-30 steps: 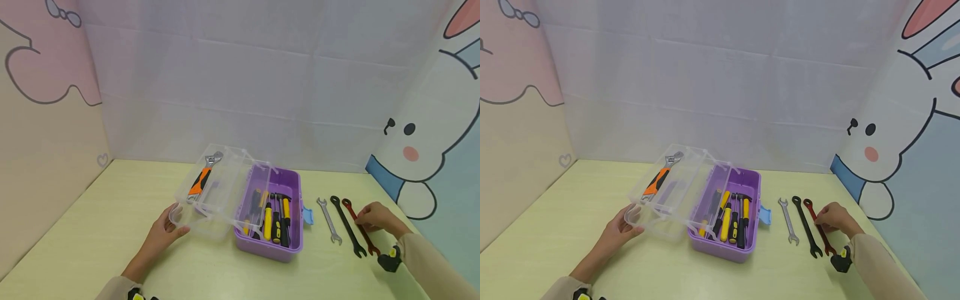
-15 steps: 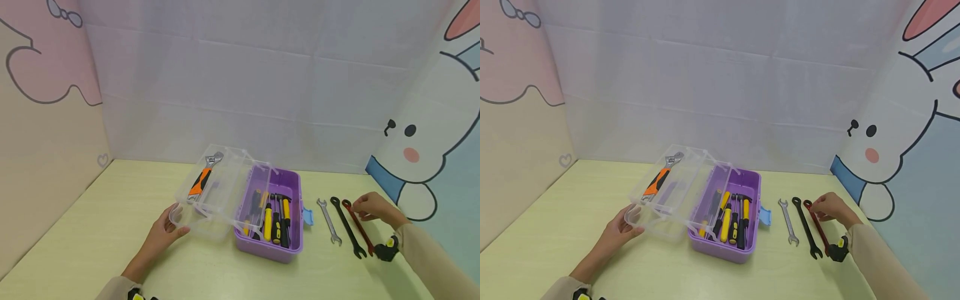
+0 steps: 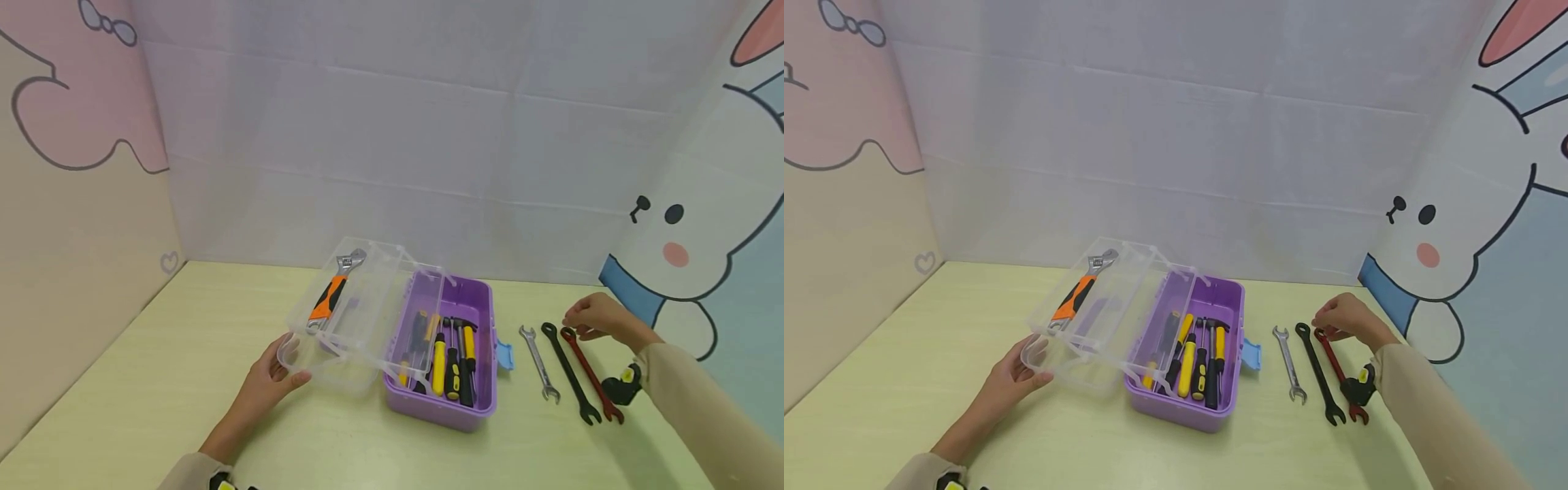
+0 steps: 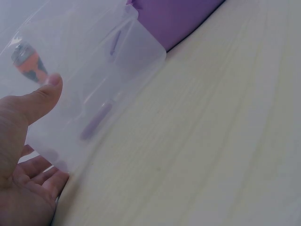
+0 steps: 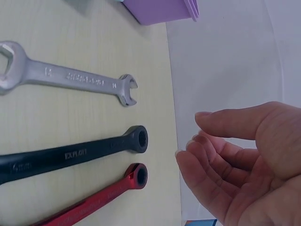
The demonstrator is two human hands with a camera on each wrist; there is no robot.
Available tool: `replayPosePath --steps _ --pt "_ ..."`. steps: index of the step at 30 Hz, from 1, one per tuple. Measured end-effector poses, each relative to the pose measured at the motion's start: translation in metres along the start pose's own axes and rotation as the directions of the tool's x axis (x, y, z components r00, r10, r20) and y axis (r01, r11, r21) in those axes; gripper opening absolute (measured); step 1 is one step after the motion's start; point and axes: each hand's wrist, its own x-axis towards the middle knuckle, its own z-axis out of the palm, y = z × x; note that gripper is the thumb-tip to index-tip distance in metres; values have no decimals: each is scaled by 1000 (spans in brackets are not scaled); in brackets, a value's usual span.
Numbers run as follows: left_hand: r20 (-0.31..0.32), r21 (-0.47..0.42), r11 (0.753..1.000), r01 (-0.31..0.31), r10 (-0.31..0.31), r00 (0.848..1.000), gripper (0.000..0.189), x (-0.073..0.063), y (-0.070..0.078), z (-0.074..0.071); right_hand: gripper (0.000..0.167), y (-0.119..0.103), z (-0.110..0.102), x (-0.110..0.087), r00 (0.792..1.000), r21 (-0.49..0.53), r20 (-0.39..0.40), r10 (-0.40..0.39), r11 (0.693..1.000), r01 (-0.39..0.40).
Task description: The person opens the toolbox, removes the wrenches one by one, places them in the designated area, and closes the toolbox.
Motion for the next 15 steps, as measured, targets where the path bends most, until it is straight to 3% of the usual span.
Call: replayPosePath --steps 15 --pt "5 -5 1000 16 -16 1000 78 -1 2 0 25 -21 3 9 997 23 40 -61 998 60"
